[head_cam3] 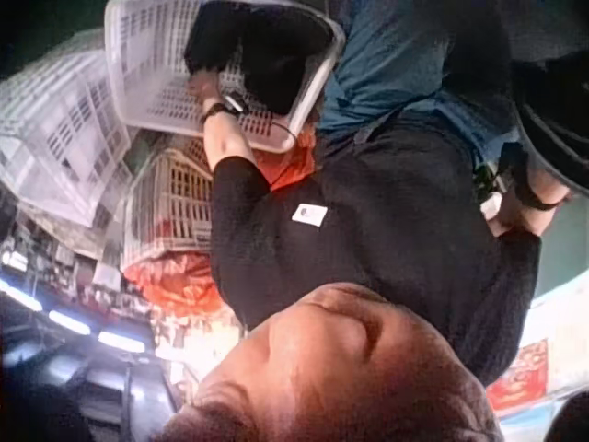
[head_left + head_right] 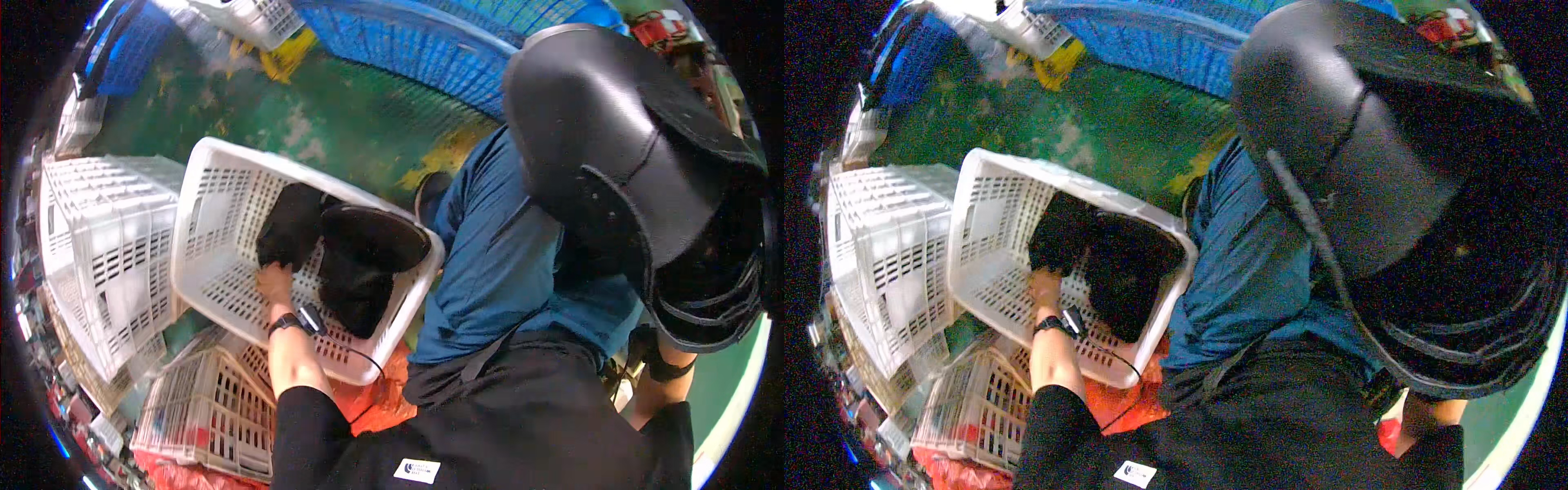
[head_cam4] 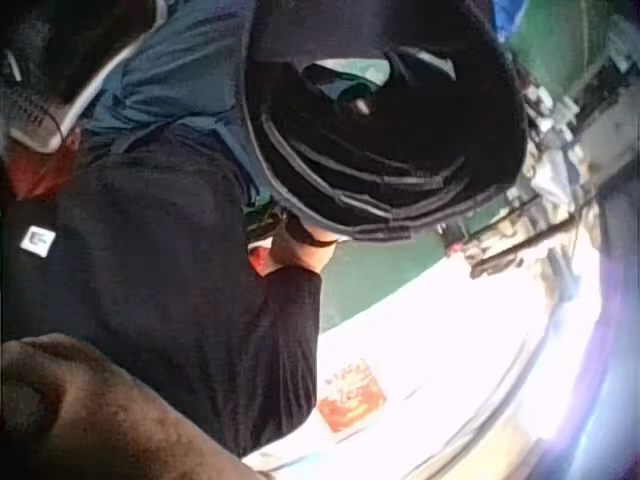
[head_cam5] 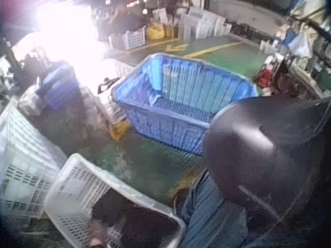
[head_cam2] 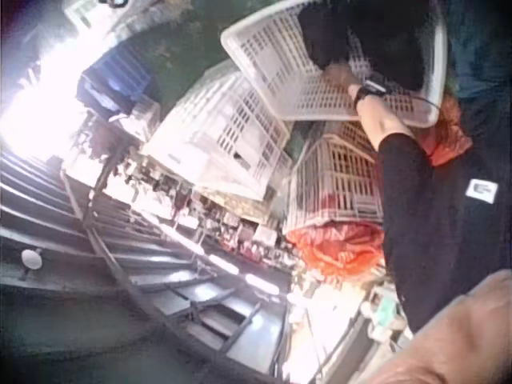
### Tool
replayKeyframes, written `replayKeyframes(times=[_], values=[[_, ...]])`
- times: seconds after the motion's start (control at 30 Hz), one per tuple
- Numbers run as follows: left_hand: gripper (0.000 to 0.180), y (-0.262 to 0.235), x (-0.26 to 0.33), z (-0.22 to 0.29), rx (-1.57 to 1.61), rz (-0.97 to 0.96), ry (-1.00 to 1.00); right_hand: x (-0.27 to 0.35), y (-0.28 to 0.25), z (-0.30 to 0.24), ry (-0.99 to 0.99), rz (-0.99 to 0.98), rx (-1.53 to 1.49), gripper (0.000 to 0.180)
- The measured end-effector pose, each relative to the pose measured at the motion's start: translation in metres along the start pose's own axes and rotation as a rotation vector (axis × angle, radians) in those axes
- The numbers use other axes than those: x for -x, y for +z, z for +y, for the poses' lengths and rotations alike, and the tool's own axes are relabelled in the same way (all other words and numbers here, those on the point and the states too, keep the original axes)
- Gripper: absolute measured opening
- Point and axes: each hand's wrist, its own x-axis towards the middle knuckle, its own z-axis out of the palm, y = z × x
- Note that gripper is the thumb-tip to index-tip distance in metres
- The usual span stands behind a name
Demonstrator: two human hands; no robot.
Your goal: Lacing black leather shoe uppers in a manufacturing facility.
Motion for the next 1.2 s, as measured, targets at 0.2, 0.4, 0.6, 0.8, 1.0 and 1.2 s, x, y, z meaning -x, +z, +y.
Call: replayKeyframes(times=[0.2, 0.4, 0.6, 0.8, 1.0, 1.2], values=[[0.046, -0.122, 0.046, -0.015, 0.770, 0.311, 0.150, -0.021, 0.035, 0.006, -0.042, -0.040, -0.019, 0.059], [0.043, -0.262, 0.133, 0.004, 2.170, 0.376, 0.176, -0.027, 0.134, 0.021, -0.172, -0.201, 0.011, 0.056], [0.065, -0.353, 0.235, 0.063, 2.276, 0.121, 0.394, -0.005, 0.257, 0.042, -0.096, -0.509, 0.245, 0.042], [0.048, -0.365, 0.302, 0.168, 1.898, 0.414, 0.411, 0.023, 0.269, 0.066, -0.622, -0.891, 0.443, 0.033], [0.045, -0.383, 0.321, 0.211, 1.579, 0.334, 0.493, 0.023, 0.222, 0.060, -0.267, -0.852, 0.246, 0.046], [0.090, -0.396, 0.352, 0.223, 1.172, 0.397, 1.036, 0.005, 0.195, 0.033, -0.140, -0.798, -0.141, 0.042]])
